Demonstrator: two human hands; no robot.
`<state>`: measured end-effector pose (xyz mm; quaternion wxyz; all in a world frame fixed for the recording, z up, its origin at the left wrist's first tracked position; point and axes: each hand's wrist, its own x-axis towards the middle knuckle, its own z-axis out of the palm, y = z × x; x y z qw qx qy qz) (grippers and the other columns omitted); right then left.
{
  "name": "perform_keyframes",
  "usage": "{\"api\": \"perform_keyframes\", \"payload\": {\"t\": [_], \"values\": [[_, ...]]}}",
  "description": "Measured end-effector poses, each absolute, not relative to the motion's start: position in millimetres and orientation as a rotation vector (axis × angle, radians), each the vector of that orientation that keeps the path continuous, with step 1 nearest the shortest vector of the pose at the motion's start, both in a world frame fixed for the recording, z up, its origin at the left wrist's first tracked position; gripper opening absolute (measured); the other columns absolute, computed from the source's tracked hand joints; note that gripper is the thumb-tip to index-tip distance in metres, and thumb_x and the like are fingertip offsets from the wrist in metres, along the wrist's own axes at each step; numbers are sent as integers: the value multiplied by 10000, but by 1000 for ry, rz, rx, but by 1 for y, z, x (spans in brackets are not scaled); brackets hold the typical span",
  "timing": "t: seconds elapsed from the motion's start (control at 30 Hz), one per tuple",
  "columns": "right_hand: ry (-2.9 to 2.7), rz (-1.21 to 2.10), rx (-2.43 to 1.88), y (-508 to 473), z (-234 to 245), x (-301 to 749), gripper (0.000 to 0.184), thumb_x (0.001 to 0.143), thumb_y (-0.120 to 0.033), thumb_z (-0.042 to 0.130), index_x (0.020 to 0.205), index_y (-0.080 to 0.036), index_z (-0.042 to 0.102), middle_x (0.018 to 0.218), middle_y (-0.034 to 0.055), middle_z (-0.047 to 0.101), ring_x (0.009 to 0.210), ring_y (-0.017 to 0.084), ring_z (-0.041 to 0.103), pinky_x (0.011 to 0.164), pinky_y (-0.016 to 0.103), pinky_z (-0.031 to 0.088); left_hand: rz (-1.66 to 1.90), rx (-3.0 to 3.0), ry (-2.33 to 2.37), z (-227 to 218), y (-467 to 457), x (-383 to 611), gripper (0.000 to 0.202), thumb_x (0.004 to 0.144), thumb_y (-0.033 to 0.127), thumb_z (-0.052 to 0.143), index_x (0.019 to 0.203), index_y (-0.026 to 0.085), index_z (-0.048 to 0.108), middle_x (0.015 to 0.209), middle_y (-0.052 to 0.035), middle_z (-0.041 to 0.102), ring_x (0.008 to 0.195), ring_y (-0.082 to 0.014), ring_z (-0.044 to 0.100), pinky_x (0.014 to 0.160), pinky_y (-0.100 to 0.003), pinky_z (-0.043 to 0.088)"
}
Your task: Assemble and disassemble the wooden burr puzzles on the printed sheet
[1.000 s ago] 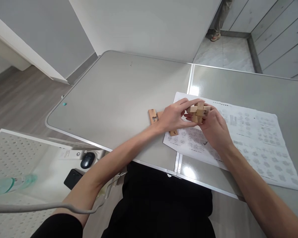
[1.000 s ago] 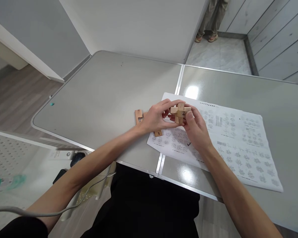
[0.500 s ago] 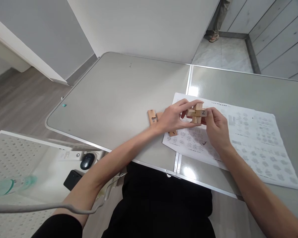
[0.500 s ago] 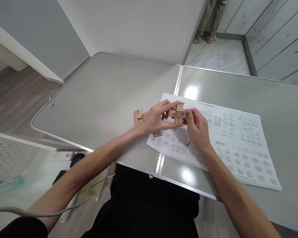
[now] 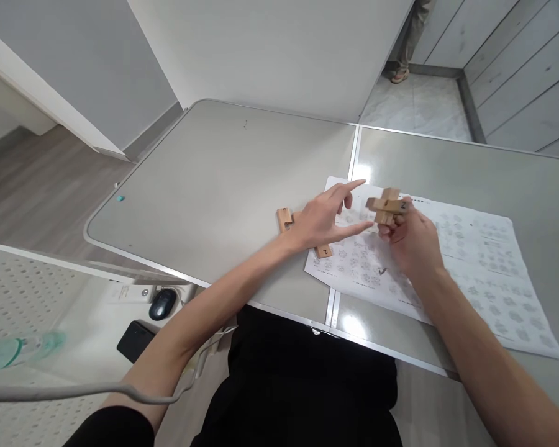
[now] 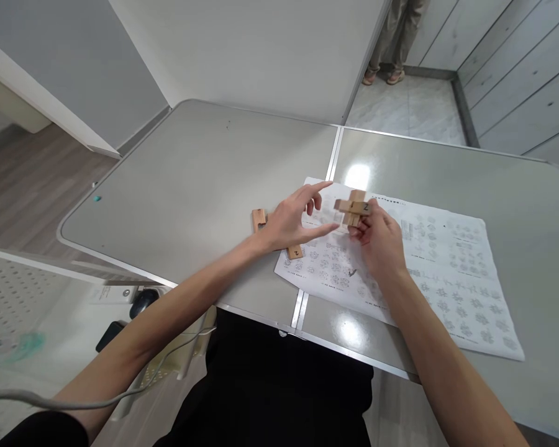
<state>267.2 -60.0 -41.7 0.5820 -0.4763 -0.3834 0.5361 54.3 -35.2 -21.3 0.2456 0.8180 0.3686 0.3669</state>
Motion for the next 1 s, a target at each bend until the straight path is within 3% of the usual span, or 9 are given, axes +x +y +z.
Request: {"api": "perform_keyframes", "payload": {"t": [0.17,0.33,0.43,0.53,0.67,0.83,1.0], "values": [[-485,1270,-1061,-37,-53,304,159,865,-296,807,909,-252,661,847,15,616,579,88,505,408,188,478,1094,2156,1205,-28,-24,50,309,1004,345,589,1296,246,570,1058,-40,654,855,-164,606,780,-313,516],[-544,1191,-1058,-24,-62,342,169,929,-316,724,782,-254,667,765,14,548,511,104,450,334,235,441,1076,2118,1292,-33,-19,48,187,978,266,602,1158,214,605,1031,-36,643,826,-154,604,794,-317,514],[-627,1172,-1033,-30,-57,353,118,932,-256,724,818,-274,697,773,17,517,526,131,438,336,291,449,1052,2123,1300,-34,-19,49,163,974,263,604,1132,221,607,1037,-37,642,841,-157,613,789,-316,515],[-533,1142,-1008,-36,-49,360,247,971,-119,629,782,-274,666,804,22,519,537,126,439,326,292,440,1044,2128,1298,-35,-18,49,153,974,270,603,1119,220,608,1038,-38,640,854,-159,619,781,-315,516],[-302,1109,-926,-34,-43,372,400,985,1,519,673,-243,568,745,-14,457,480,64,446,321,194,459,1028,2129,1300,-36,-18,50,140,975,273,597,1106,226,608,1043,-41,643,853,-162,624,769,-321,517],[-226,1118,-870,-28,-50,380,408,1016,-133,554,630,-246,482,730,-22,448,416,45,422,313,159,471,1032,2119,1301,-36,-17,50,129,969,269,603,1092,233,610,1042,-40,645,862,-167,630,764,-325,522],[-534,1119,-988,-29,-55,372,363,976,-358,619,651,-258,493,693,-42,358,410,63,306,287,221,356,1047,2112,1291,-36,-18,50,129,961,252,611,1085,221,617,1022,-35,640,857,-159,628,776,-320,525]]}}
